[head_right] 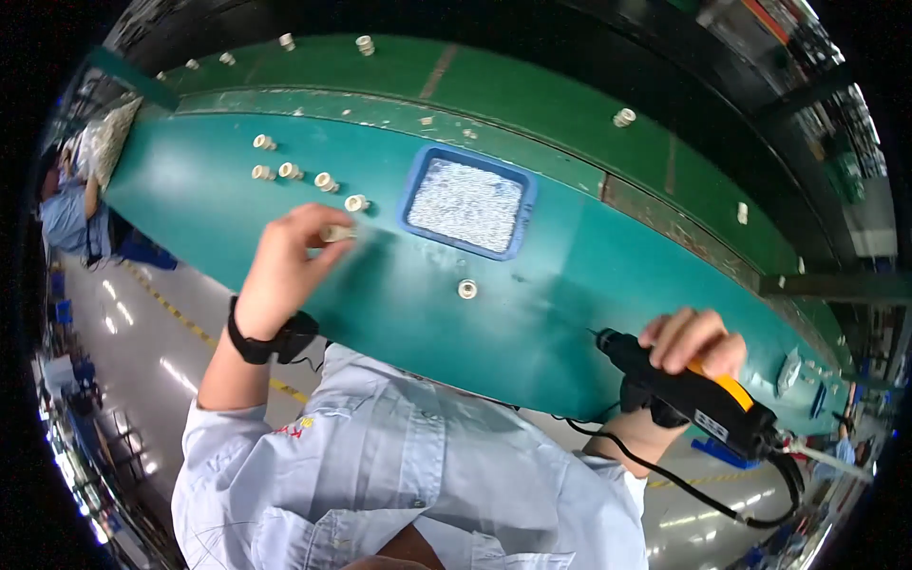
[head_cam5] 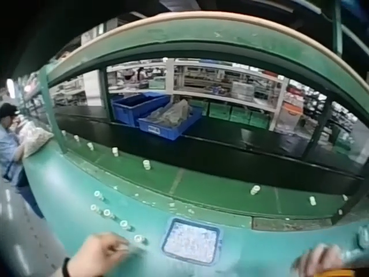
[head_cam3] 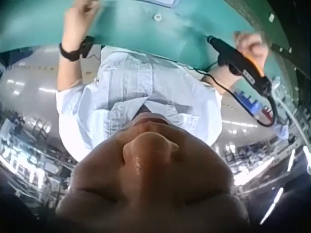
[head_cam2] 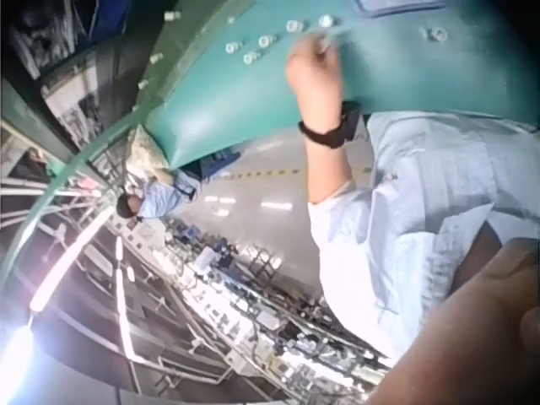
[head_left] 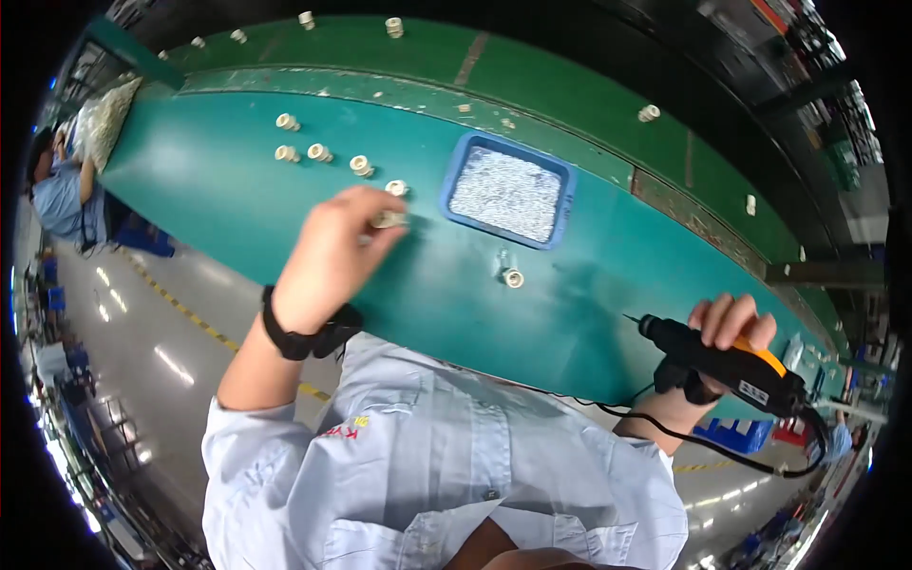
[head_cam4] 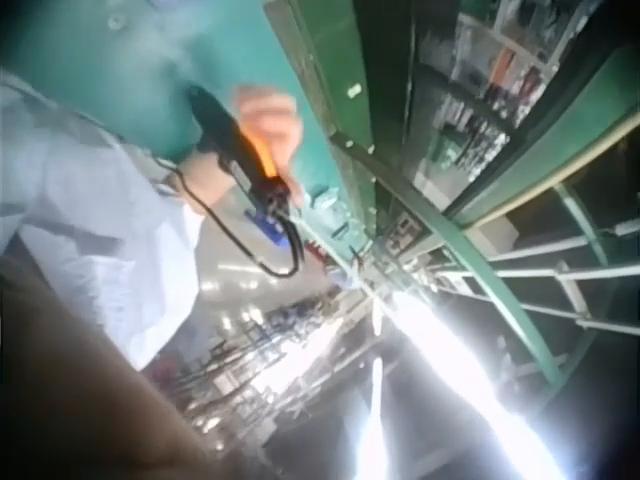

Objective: The person picks up a screw from a tray, places it into a white plastic component, and drives it in using a power screwdriver before setting it aside and repeating the process.

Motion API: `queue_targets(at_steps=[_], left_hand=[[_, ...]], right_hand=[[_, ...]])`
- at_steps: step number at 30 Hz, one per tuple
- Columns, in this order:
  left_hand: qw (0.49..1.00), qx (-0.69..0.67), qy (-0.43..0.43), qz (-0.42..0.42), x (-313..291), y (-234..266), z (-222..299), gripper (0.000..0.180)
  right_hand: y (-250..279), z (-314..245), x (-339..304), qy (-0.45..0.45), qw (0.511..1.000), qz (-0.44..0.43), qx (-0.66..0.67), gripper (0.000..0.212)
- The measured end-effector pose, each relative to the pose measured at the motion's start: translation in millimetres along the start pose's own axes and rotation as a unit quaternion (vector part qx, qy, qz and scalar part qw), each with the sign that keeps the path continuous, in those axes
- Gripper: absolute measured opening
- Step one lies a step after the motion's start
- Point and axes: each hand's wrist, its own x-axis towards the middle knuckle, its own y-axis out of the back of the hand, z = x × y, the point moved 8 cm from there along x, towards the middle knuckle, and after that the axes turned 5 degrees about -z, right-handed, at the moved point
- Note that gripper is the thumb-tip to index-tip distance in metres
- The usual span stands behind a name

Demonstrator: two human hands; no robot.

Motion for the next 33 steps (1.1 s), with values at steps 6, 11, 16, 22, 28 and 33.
queue_targets(at_steps=[6,11,16,22,28,33], left_hand=[[0.984,0.087,0.102,0.115,-15.0,22.9,-109.4,0.021],[0.979,0.095,0.129,0.124,2.7,17.5,-123.1,0.02],[0.978,0.066,0.133,0.15,-2.0,19.7,-124.6,0.02],[0.984,0.027,0.127,0.121,-1.1,23.1,-125.2,0.025],[0.983,-0.025,0.125,0.132,-5.0,25.5,-129.1,0.029],[0.984,-0.048,0.114,0.13,-11.2,24.2,-132.4,0.034]], right_hand=[[196.2,53.8,-0.4,-0.177,0.845,0.357,-0.358,0.025],[249.7,117.6,33.3,-0.258,0.739,0.267,-0.563,0.044],[248.0,165.4,71.6,-0.284,0.68,0.144,-0.66,0.041],[253.0,176.9,81.6,-0.291,0.64,0.078,-0.707,0.023],[172.4,157.2,120.3,-0.279,0.698,0.072,-0.655,0.017],[-2.2,157.5,147.8,-0.28,0.876,-0.02,-0.393,0.014]])
